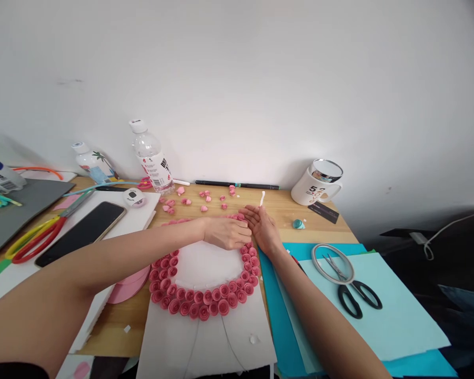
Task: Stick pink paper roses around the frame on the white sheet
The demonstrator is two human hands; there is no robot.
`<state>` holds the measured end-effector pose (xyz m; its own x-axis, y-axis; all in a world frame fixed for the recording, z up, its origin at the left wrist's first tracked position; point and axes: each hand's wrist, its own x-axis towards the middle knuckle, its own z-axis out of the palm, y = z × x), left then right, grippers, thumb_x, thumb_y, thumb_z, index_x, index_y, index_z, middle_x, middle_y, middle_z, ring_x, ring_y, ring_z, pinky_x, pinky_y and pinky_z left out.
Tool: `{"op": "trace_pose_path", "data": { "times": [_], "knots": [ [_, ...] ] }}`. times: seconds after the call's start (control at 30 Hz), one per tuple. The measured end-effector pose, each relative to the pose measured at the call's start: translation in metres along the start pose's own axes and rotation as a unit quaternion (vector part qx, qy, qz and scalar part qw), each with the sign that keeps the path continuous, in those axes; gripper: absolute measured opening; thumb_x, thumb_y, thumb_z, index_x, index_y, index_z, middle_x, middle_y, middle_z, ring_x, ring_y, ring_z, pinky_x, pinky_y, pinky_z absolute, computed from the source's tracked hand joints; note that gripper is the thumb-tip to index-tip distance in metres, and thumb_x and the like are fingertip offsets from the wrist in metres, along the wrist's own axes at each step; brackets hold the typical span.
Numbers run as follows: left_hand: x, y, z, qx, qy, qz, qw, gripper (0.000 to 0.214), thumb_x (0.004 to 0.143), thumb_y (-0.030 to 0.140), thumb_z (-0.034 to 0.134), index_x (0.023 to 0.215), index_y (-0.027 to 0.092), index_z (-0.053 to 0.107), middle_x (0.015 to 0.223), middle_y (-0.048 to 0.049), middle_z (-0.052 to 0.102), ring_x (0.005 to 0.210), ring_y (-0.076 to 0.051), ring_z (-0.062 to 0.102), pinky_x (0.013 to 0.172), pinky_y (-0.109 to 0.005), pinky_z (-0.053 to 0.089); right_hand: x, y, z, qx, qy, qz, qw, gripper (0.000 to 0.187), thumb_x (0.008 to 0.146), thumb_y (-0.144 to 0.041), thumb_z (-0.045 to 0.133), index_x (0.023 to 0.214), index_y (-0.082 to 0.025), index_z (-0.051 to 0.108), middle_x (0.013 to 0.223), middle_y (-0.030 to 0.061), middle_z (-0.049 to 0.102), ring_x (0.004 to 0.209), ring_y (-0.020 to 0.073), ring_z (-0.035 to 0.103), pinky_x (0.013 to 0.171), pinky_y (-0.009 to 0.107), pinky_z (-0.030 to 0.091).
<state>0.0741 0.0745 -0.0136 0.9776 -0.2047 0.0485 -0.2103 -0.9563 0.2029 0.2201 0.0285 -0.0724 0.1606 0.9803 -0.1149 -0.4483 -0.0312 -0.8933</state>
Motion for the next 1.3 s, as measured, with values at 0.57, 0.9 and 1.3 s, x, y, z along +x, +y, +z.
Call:
{"op": "trace_pose_path", "data": {
  "times": [0.57, 0.9, 1.3],
  "knots": [
    [-0.005, -0.001, 0.006, 0.079, 0.102, 0.043, 0.991, 0.032, 0.088, 0.004, 0.043, 0.062, 0.018, 0.056, 0.072, -0.0042, 0.058, 0.071, -0.015, 0.049, 0.074, -0.028, 0.038, -0.002, -0.002, 0.003, 0.04, 0.016, 0.011, 0.999, 0.041, 0.075, -0.058, 0.061, 0.087, -0.019, 0.065, 0.085, 0.0068, 0.072, 0.089, 0.0204, 0.067, 0.084, 0.033, 0.05],
    [-0.002, 0.008, 0.004, 0.08, 0.015, -0.035, 0.996, 0.034, 0.091, 0.007, 0.04, 0.068, 0.018, 0.062, 0.079, -0.0072, 0.062, 0.08, -0.017, 0.052, 0.079, -0.03, 0.04, -0.002, 0.0, 0.001, 0.048, 0.01, 0.008, 0.999, 0.039, 0.073, -0.056, 0.064, 0.086, -0.019, 0.064, 0.083, 0.005, 0.072, 0.088, 0.02, 0.067, 0.083, 0.033, 0.05],
    [-0.006, 0.009, 0.004, 0.117, 0.035, -0.018, 0.992, 0.033, 0.091, 0.008, 0.039, 0.07, 0.017, 0.062, 0.078, -0.0064, 0.061, 0.079, -0.017, 0.05, 0.078, -0.028, 0.039, -0.002, 0.001, 0.001, 0.039, 0.011, 0.006, 0.999, 0.038, 0.076, -0.054, 0.061, 0.089, -0.019, 0.064, 0.086, 0.0061, 0.072, 0.088, 0.0193, 0.067, 0.085, 0.033, 0.048]
  ]
}}
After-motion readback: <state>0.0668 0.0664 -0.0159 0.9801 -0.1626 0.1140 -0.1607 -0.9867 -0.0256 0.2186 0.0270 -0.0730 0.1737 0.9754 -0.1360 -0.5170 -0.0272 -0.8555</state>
